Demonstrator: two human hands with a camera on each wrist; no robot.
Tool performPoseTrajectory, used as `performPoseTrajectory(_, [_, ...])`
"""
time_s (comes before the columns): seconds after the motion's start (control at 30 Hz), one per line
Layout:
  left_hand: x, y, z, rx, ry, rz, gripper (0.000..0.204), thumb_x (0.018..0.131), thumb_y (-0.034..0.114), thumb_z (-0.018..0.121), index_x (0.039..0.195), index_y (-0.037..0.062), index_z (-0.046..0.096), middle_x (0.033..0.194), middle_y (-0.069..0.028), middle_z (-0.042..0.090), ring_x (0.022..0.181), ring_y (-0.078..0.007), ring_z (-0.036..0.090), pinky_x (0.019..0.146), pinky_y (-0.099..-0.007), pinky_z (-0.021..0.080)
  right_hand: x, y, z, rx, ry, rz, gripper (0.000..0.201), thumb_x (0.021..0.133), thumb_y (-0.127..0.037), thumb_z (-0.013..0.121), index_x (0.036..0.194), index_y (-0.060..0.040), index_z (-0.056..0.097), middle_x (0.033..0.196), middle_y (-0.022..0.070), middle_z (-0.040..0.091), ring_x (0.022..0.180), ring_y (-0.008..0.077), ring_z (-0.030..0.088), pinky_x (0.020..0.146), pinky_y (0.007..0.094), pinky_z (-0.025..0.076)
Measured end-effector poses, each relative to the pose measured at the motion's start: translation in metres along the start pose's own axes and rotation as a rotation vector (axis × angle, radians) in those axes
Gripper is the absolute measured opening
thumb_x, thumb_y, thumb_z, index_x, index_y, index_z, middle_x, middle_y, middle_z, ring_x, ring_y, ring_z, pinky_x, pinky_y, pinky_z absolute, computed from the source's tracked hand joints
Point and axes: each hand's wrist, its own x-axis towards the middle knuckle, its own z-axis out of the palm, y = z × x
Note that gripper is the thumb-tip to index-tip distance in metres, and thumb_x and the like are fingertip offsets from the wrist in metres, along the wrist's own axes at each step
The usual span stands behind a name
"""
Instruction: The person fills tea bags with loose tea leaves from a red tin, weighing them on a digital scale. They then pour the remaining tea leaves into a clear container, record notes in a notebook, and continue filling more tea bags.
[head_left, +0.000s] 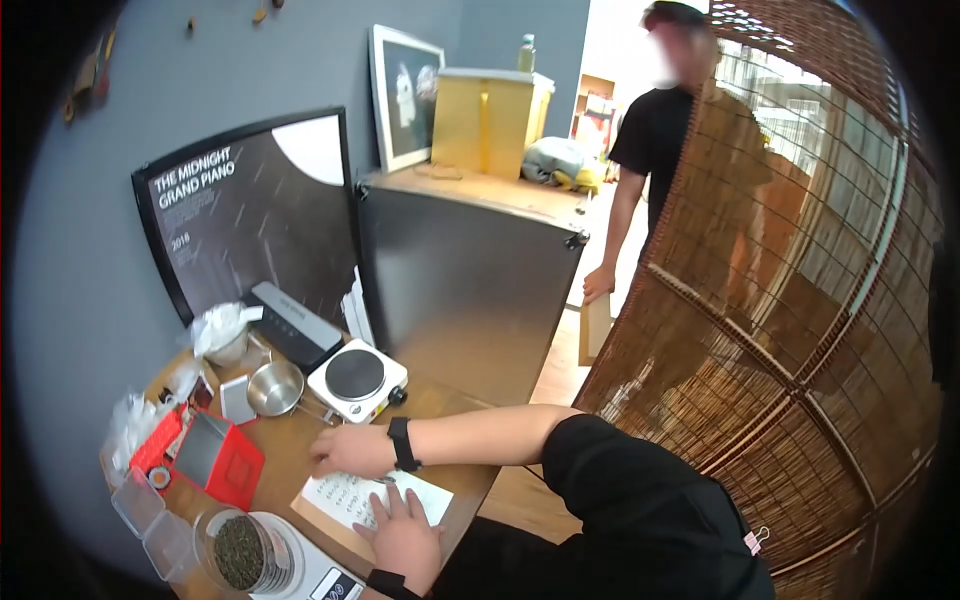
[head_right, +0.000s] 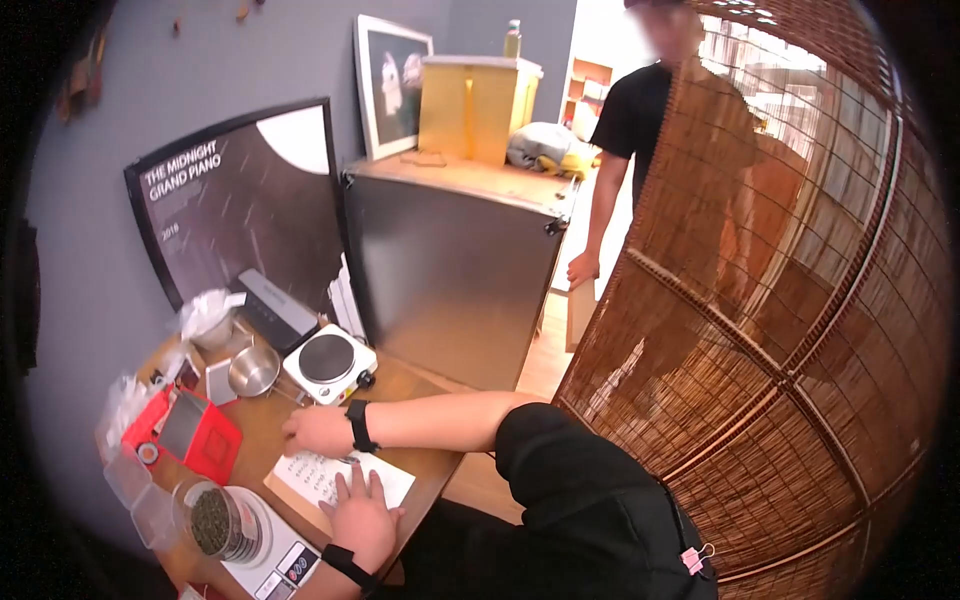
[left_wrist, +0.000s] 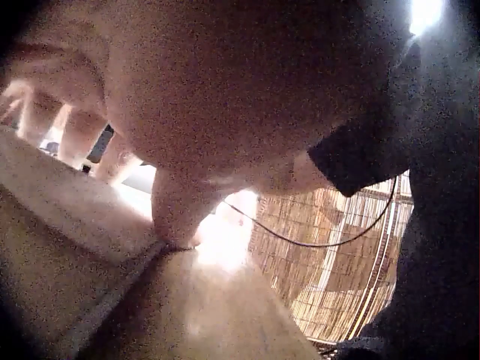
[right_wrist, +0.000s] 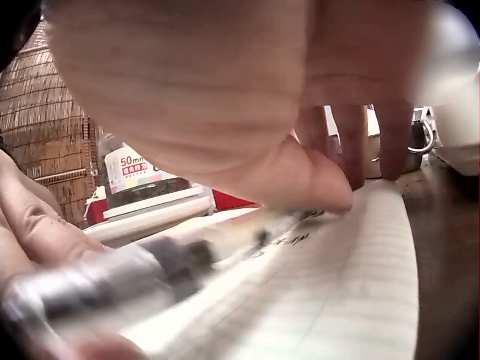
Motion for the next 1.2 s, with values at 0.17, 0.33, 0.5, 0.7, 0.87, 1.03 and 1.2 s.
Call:
performPoseTrajectory(0.17, [0.01,0.001,0.022,0.06,0.106,0.061,0.071,0.098,0.042,0.074,0.156,0.0064,0.055,0.163,-0.026,0.043,0.152,-0.0485,0.039,0.11,-0.0794,0.041,-0.007,-0.021,0.017,0.065,0.063,-0.121,0.037,0.085,-0.005,0.067,0.118,-0.0122,0.081,0.132,0.0176,0.068,0.128,0.0371,0.062,0.107,0.0473,0.052])
performPoseTrajectory(0.33, [0.005,-0.008,0.014,-0.052,0.224,0.258,0.068,0.093,0.041,0.08,0.142,-0.0031,0.063,0.153,-0.031,0.049,0.134,-0.0503,0.055,0.113,-0.0588,0.049,-0.006,-0.007,0.013,0.277,-0.012,-0.052,0.04,0.075,0.002,0.071,0.112,-0.0089,0.081,0.128,0.015,0.07,0.128,0.0366,0.061,0.11,0.0475,0.05])
performPoseTrajectory(0.5, [-0.048,-0.023,-0.061,-0.283,0.318,0.322,0.048,0.087,0.036,0.087,0.114,-0.002,0.075,0.117,-0.0215,0.075,0.115,-0.0401,0.069,0.101,-0.0474,0.054,0.0,0.009,-0.001,0.283,-0.126,-0.017,0.036,0.073,-0.001,0.078,0.107,-0.0103,0.082,0.118,0.0135,0.073,0.115,0.0343,0.069,0.102,0.0456,0.055])
performPoseTrajectory(0.7, [-0.158,-0.054,-0.145,-0.418,0.885,-0.179,0.019,0.098,0.01,0.08,0.11,-0.0024,0.073,0.1,-0.0133,0.073,0.093,-0.0254,0.07,0.084,-0.0361,0.056,0.047,-0.046,-0.046,0.607,-0.05,0.176,0.044,0.085,-0.016,0.084,0.125,-0.003,0.073,0.108,0.0135,0.077,0.105,0.0255,0.074,0.085,0.0399,0.06])
performPoseTrajectory(0.87, [-0.177,-0.106,-0.11,-0.019,1.061,-0.514,0.043,0.104,0.021,0.075,0.136,-0.0046,0.063,0.129,-0.0244,0.069,0.116,-0.034,0.068,0.102,-0.0418,0.052,0.08,-0.042,-0.015,0.687,-0.017,0.386,0.073,0.091,-0.029,0.082,0.154,-0.0043,0.053,0.108,0.0096,0.073,0.099,0.0218,0.072,0.077,0.0378,0.059])
performPoseTrajectory(1.03, [-0.159,-0.112,-0.097,-0.567,0.697,-0.552,0.073,0.107,0.022,0.071,0.163,-0.0062,0.034,0.148,-0.0307,0.061,0.134,-0.0345,0.063,0.113,-0.0418,0.048,0.091,-0.017,0.01,1.272,-0.165,0.28,0.079,0.094,-0.028,0.08,0.162,-0.0074,0.045,0.119,0.0015,0.069,0.095,0.0153,0.069,0.075,0.0303,0.057])
performPoseTrajectory(1.2, [-0.148,-0.121,-0.089,-0.725,0.737,-0.506,0.072,0.108,0.021,0.07,0.164,-0.005,0.034,0.15,-0.0294,0.059,0.135,-0.0346,0.062,0.116,-0.0425,0.046,0.082,0.02,0.065,1.848,-0.159,0.156,0.048,0.105,-0.021,0.073,0.15,-0.0095,0.059,0.108,-0.0024,0.071,0.092,0.006,0.067,0.074,0.0259,0.055])
